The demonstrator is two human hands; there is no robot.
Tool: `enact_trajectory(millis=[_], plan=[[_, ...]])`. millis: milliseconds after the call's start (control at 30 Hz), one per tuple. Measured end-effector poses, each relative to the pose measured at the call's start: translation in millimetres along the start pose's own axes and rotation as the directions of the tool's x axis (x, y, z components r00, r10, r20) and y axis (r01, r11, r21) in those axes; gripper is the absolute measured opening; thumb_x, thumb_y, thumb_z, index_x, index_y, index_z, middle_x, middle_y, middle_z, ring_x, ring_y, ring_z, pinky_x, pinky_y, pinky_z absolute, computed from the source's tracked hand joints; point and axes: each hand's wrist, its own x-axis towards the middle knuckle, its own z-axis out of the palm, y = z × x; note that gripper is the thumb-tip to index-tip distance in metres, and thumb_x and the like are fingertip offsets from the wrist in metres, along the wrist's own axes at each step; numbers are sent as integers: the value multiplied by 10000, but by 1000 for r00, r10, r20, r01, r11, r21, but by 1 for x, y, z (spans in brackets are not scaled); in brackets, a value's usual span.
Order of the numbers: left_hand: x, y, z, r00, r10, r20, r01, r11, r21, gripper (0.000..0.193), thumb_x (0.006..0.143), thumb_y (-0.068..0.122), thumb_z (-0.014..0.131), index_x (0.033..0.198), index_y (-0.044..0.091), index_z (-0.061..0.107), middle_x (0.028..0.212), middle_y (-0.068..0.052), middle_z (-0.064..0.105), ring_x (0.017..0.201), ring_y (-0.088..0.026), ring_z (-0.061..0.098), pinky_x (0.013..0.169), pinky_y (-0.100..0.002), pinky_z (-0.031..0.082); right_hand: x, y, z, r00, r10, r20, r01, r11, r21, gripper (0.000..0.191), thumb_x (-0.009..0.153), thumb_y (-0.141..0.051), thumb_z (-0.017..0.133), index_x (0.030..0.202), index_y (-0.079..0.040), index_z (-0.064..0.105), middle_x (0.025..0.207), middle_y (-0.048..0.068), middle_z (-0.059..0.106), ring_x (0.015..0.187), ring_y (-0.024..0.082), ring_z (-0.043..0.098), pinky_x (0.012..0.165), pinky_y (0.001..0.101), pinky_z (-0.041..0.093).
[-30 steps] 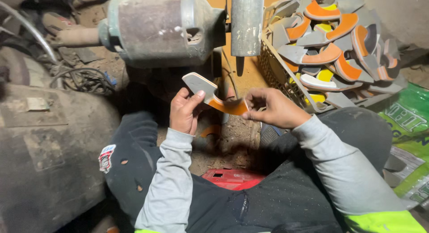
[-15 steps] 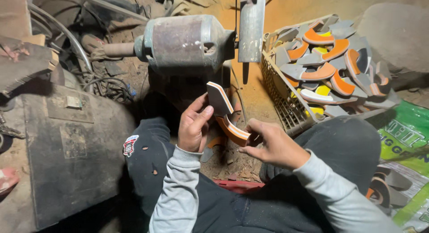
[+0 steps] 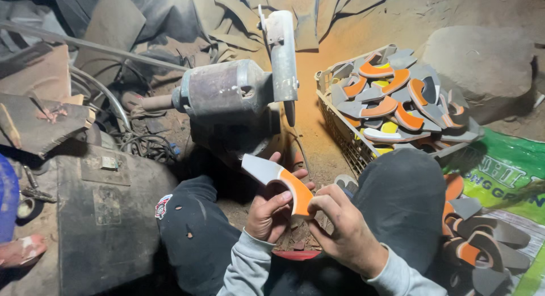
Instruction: The person sits on the floor and uses a bench grinder to smooth the edges of curved shoe sole parts. They handle each piece by hand, pressing it against the rotating wheel, then place the finished parts into a nearby crate.
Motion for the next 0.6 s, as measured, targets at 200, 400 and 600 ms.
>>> enact_trajectory(millis=[200, 400, 600], plan=[[-7, -2, 29, 996, -38, 80, 35, 998, 43, 921, 853, -46, 601, 1629, 180, 160, 1442, -250, 493, 1314, -423, 548, 1105, -546, 461, -22, -5, -16, 997, 22, -74, -16, 997, 80, 452, 649, 90, 790, 1025, -46, 580, 998, 118, 541, 885, 262, 641, 736, 340, 554], [0, -5, 43, 990, -60, 129, 43, 990, 131, 875, 839, -45, 601, 1597, 115, 194, 1431, -249, 492, 1343, -441, 522, 1147, -567, 434, -29, -1, -26, 988, 52, -149, -45, 998, 47, 418, 655, 103, 764, 988, -65, 575, 989, 101, 528, 883, 252, 626, 723, 341, 539], [1, -10, 28, 989, -78, 126, 67, 994, 87, 804, 826, -62, 574, 1554, 70, 260, 1435, -235, 490, 1371, -416, 518, 1163, -562, 416, -23, 1, -28, 995, 99, -31, -96, 992, 87, 421, 660, 94, 736, 1011, -54, 554, 1059, 131, 512, 932, 239, 634, 766, 316, 560]])
